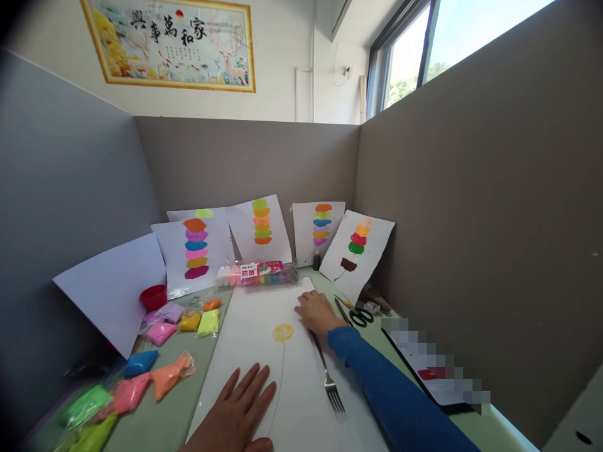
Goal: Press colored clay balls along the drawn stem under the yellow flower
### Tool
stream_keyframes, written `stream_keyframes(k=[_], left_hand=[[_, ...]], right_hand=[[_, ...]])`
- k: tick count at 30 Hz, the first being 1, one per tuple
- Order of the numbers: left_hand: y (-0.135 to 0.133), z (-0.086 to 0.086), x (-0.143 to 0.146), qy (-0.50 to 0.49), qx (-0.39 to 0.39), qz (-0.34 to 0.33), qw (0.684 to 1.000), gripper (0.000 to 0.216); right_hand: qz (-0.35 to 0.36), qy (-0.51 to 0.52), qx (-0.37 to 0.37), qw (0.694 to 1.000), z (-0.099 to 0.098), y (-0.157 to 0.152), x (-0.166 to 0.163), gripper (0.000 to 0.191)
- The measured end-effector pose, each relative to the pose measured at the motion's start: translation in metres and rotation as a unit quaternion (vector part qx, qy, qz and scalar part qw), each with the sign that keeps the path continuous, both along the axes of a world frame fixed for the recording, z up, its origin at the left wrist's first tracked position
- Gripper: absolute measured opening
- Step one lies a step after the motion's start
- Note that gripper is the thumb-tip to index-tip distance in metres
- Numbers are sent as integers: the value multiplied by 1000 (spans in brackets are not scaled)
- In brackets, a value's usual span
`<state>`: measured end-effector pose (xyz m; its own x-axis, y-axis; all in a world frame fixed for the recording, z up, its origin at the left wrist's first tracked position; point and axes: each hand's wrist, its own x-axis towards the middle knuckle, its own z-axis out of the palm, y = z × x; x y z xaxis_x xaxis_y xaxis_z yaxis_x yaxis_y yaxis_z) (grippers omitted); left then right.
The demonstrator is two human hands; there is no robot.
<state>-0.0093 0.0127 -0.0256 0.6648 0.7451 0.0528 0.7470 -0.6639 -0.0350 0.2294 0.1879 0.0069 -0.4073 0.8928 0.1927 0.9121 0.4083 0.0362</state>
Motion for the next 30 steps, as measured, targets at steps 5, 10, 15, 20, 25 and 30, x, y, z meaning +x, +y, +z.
stream_keyframes(k=[5, 10, 15, 20, 25, 30], left_hand=[[6, -17, -3, -1, 66, -11, 998, 67], [8, -30, -5, -12, 108, -14, 994, 67], [4, -12, -1, 0, 35, 0, 999, 67], [-5, 10, 3, -13, -22, 16, 1000, 62], [-13, 22, 7, -20, -72, 39, 996, 59], [-15, 22, 7, -27, -76, 40, 996, 58]], right_hand=[[-29, -16, -4, 999, -1, 17, -21, 26], [-18, -14, -3, 1000, 2, 30, -40, 26], [-96, 1, 10, 995, 7, 19, -30, 27], [-84, 18, 12, 996, 7, -17, -13, 26], [-121, 33, 27, 992, 17, -72, -5, 27], [-105, 31, -39, 993, 7, -133, -9, 29]])
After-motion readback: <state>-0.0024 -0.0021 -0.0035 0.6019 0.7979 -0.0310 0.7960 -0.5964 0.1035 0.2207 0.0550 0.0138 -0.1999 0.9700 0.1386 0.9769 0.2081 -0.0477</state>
